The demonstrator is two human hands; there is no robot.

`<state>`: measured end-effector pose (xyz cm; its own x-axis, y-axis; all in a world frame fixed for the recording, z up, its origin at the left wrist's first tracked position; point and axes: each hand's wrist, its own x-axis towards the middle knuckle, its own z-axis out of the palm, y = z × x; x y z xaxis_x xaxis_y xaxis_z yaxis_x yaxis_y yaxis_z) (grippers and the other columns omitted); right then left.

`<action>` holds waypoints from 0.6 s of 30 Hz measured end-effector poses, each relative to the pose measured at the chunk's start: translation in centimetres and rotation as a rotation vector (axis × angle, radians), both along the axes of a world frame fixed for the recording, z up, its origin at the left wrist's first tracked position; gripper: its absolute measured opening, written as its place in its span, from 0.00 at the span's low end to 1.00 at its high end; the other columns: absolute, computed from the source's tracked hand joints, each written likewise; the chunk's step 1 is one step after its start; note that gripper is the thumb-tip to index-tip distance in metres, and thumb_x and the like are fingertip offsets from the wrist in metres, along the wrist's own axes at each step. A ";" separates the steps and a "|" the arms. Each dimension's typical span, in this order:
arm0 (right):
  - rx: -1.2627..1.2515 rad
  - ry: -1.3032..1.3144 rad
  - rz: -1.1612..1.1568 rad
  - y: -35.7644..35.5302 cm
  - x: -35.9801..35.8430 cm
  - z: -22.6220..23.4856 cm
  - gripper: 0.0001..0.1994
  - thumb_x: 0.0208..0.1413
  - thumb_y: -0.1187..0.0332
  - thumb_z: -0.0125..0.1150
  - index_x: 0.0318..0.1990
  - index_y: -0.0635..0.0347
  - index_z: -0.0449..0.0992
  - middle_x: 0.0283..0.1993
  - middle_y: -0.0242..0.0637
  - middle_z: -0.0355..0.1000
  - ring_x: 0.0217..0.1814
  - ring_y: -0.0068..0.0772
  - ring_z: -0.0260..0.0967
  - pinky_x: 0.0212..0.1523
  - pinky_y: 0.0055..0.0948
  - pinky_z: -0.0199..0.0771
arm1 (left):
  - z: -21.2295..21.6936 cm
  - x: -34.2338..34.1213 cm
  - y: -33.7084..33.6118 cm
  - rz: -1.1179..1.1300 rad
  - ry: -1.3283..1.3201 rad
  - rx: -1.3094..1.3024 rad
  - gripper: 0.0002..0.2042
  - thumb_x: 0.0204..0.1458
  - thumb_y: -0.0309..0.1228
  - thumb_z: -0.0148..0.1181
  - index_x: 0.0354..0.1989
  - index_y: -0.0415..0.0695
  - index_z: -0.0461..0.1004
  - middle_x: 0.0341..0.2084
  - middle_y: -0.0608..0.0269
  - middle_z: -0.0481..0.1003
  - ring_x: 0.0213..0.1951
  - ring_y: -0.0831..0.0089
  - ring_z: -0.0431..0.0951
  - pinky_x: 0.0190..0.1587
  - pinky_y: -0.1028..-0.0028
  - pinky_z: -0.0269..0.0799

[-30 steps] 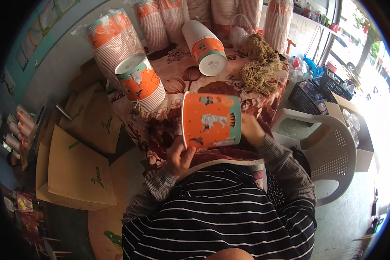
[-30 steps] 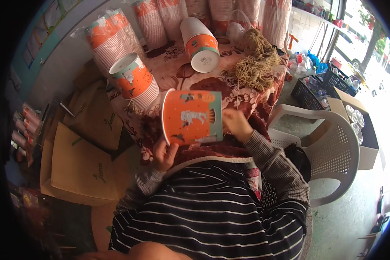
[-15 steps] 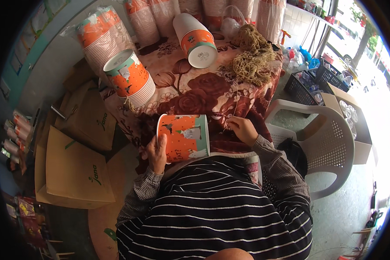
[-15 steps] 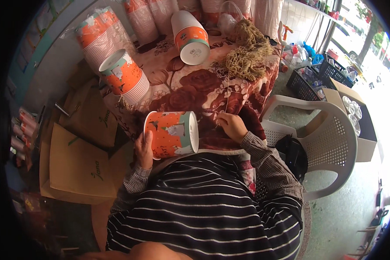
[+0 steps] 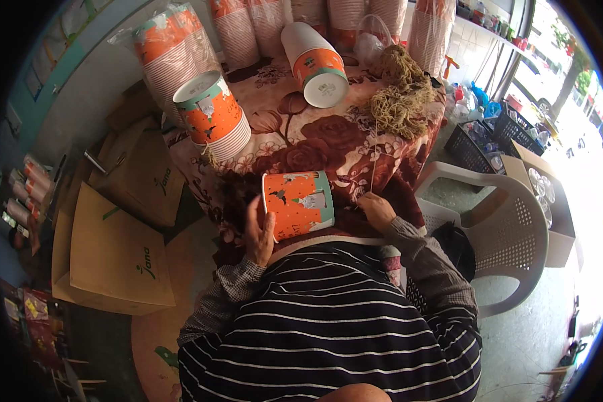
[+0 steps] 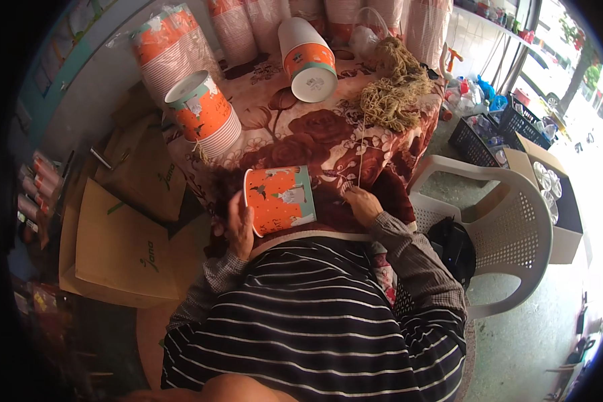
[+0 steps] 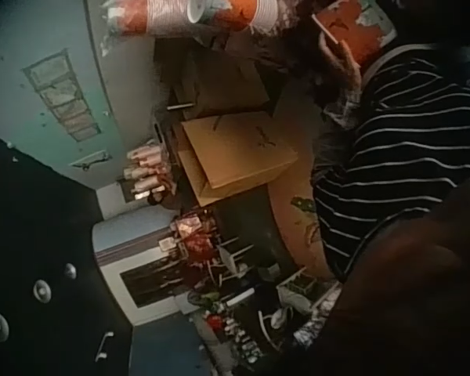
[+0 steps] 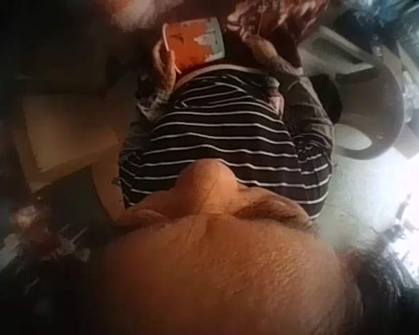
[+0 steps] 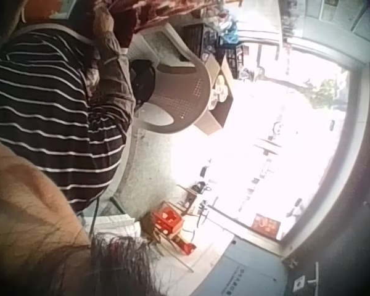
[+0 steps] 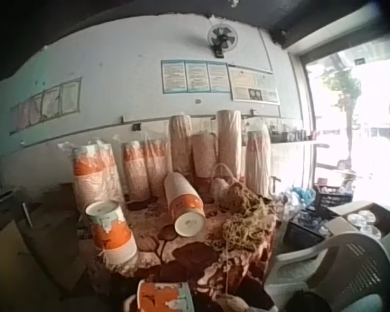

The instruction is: Threading a handle string through the holes of a paper bucket.

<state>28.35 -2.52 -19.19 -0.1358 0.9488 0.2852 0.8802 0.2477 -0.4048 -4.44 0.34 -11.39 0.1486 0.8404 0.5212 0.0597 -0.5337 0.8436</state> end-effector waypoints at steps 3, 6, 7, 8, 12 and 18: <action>0.197 0.347 0.101 -2.5 -4.7 5.8 0.04 0.53 0.74 0.57 0.35 0.60 0.77 0.33 0.43 0.73 0.36 0.43 0.73 0.36 0.34 0.74 | 2.0 -1.5 -0.4 0.188 0.163 0.380 0.17 0.58 0.28 0.54 0.55 0.36 0.64 0.47 0.50 0.67 0.49 0.63 0.69 0.54 0.67 0.65; 0.120 0.527 0.177 -7.1 -9.4 14.2 0.05 0.51 0.77 0.62 0.36 0.62 0.78 0.33 0.39 0.73 0.33 0.35 0.74 0.32 0.28 0.73 | 5.4 -1.1 -4.1 -0.158 0.120 0.229 0.07 0.57 0.23 0.52 0.42 0.34 0.71 0.38 0.54 0.72 0.40 0.65 0.73 0.45 0.70 0.68; 0.101 0.573 0.217 -8.2 -10.3 15.9 0.05 0.51 0.77 0.62 0.36 0.62 0.78 0.33 0.38 0.73 0.33 0.33 0.74 0.33 0.27 0.73 | 6.1 -0.8 -4.8 -0.306 0.106 0.148 0.07 0.60 0.25 0.49 0.38 0.35 0.73 0.35 0.55 0.73 0.37 0.66 0.74 0.43 0.71 0.68; 0.095 0.651 0.269 -8.7 -11.0 16.1 0.06 0.50 0.79 0.63 0.36 0.63 0.77 0.33 0.38 0.74 0.33 0.34 0.74 0.33 0.28 0.73 | 5.6 -0.8 -4.9 -0.434 0.091 0.135 0.09 0.61 0.27 0.48 0.35 0.35 0.73 0.32 0.56 0.73 0.35 0.66 0.74 0.41 0.71 0.68; 0.120 0.604 0.361 -9.4 -12.3 15.4 0.06 0.49 0.79 0.63 0.36 0.63 0.76 0.33 0.38 0.73 0.32 0.35 0.74 0.32 0.29 0.73 | 4.9 -0.6 -4.6 -0.597 0.198 0.103 0.16 0.63 0.35 0.48 0.27 0.38 0.72 0.24 0.57 0.72 0.28 0.65 0.73 0.33 0.70 0.66; 0.268 0.428 0.352 -8.7 -12.7 13.4 0.07 0.47 0.78 0.64 0.35 0.62 0.75 0.30 0.40 0.71 0.30 0.40 0.73 0.28 0.31 0.73 | 5.4 0.6 -5.6 -0.521 0.363 0.182 0.13 0.59 0.34 0.56 0.26 0.38 0.71 0.21 0.57 0.69 0.24 0.64 0.71 0.30 0.69 0.66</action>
